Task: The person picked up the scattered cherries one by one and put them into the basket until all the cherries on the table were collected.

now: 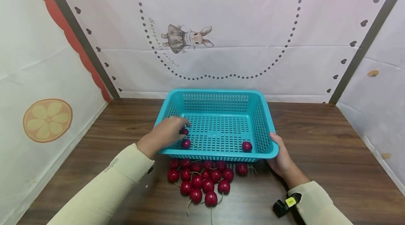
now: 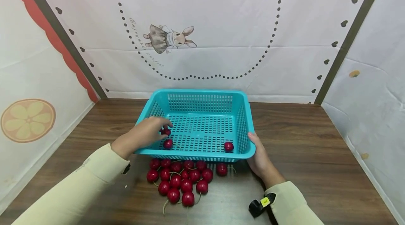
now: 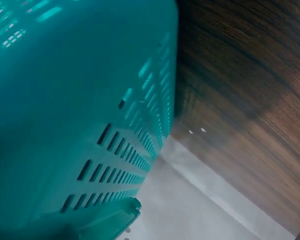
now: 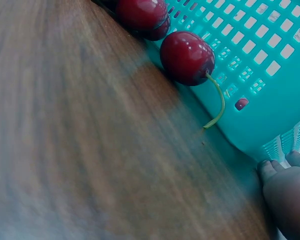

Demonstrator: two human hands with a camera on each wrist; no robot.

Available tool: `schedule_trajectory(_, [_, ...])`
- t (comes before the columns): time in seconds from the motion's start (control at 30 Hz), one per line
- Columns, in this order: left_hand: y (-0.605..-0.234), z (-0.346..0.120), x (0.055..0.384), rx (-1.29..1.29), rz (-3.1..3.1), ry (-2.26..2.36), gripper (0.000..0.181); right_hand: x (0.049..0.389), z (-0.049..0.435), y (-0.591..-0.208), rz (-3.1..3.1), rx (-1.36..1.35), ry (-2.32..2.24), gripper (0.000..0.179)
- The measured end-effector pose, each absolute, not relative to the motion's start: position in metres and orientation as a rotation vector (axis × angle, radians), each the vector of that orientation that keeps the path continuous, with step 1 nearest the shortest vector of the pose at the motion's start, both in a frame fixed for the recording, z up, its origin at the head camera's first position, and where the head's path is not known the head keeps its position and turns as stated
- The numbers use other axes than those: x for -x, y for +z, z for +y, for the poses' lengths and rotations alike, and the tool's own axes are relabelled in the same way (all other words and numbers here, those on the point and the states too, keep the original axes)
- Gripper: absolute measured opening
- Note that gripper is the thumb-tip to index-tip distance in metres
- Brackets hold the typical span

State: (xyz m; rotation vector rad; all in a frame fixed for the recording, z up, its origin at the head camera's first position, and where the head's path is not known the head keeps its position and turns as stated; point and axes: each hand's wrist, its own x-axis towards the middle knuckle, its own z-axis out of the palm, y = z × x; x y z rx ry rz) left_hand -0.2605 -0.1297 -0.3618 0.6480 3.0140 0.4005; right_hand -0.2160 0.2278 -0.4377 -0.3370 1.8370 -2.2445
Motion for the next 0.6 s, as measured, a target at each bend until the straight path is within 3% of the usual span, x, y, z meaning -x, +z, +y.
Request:
schedule_trajectory(0.3, [-0.376, -0.127, 0.261, -0.737, 3.067, 0.1, 0.045, 0.21, 0.227, -0.44, 1.842, 0.329, -2.224, 0.07])
schedule_trajectory(0.6, [-0.374, -0.127, 0.259, -0.746, 3.072, 0.031, 0.04, 0.213, 0.224, -0.439, 1.867, 0.328, -2.212, 0.07])
